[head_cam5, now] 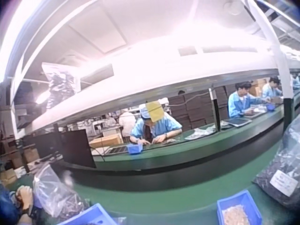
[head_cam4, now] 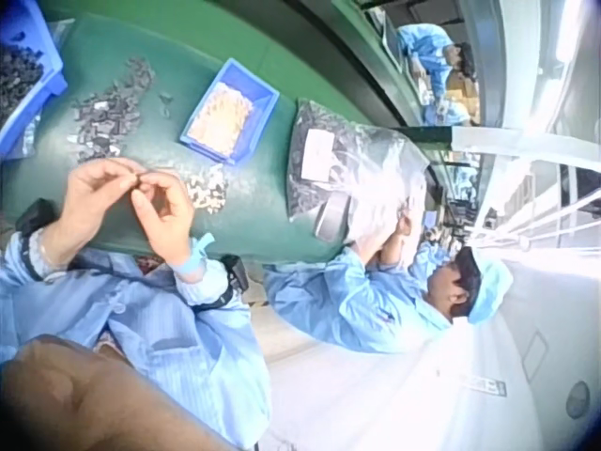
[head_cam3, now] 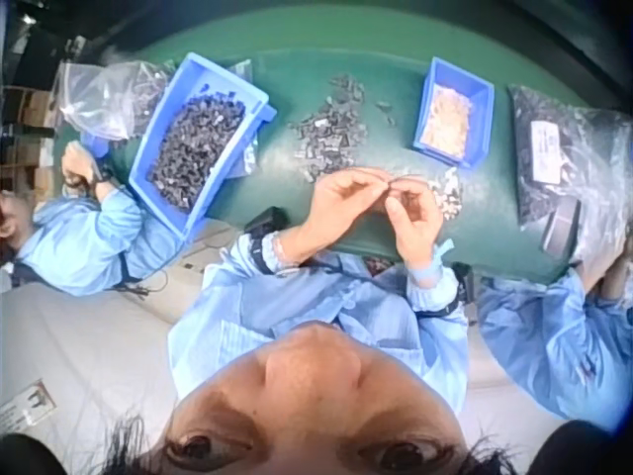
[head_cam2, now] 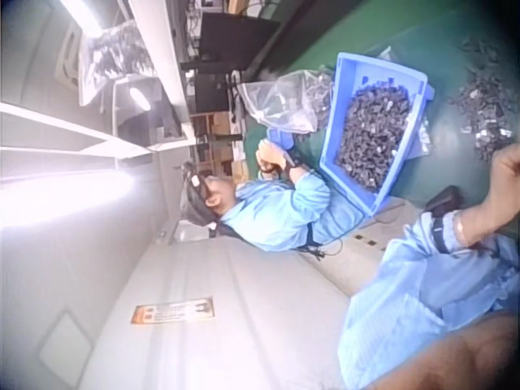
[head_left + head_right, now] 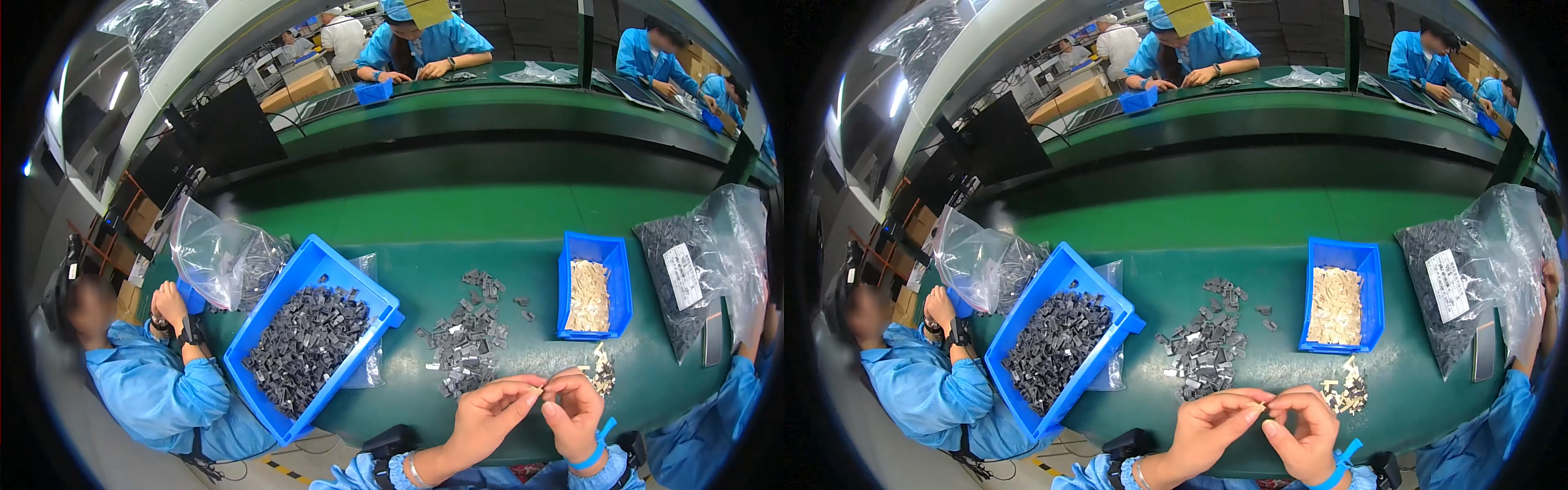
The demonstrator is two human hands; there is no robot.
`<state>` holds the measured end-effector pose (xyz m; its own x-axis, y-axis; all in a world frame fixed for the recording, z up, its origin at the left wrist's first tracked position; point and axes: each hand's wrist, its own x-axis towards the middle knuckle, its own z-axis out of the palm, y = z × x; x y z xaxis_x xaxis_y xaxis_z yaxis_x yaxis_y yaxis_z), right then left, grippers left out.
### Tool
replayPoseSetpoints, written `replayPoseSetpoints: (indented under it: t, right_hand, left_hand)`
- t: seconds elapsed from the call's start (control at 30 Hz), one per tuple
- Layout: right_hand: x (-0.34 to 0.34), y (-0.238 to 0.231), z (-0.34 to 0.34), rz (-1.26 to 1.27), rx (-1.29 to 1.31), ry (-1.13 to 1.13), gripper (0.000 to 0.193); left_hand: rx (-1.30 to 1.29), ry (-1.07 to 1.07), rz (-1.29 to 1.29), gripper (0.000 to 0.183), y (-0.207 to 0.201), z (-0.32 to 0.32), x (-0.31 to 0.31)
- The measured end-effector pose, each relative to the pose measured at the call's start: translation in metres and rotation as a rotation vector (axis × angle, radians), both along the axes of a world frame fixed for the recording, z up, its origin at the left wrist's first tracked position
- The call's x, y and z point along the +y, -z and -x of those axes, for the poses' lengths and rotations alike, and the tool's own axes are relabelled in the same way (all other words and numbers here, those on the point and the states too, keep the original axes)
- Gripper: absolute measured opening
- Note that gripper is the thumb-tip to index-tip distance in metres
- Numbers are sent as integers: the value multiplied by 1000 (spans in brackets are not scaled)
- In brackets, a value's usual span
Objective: Assembling small grey and beige plastic or rubber components at a manufacturing workbench.
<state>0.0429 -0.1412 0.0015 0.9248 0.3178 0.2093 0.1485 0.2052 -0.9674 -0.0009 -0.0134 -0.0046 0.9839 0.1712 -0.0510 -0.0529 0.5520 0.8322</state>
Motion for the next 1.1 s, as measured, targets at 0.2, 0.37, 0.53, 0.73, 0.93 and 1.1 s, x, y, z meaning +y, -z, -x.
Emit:
replayPoseSetpoints:
  t: [0.2, 0.37, 0.53, 0.73, 0.93, 1.1]
  right_hand:
    - [-13, -25, -5, 426, -301, -68, 10]
    - [-19, -25, -5, 491, -253, -58, 9]
    - [-10, -18, -13, 362, -306, -27, 9]
    - [-15, -22, -23, 517, -799, -25, 21]
    - [-20, -19, -25, 526, -728, -117, 21]
    - [-19, -19, -26, 497, -686, -165, 17]
  left_hand:
    - [54, 151, -489, 13, 2, 7, 8]
    - [95, 227, -375, 11, -1, 4, 8]
    - [84, 148, -218, 9, -5, 6, 13]
    - [-25, 95, -433, 10, -7, 3, 12]
    - [-102, 67, -612, 9, -7, 7, 12]
    - [-198, 5, -812, 8, -10, 5, 14]
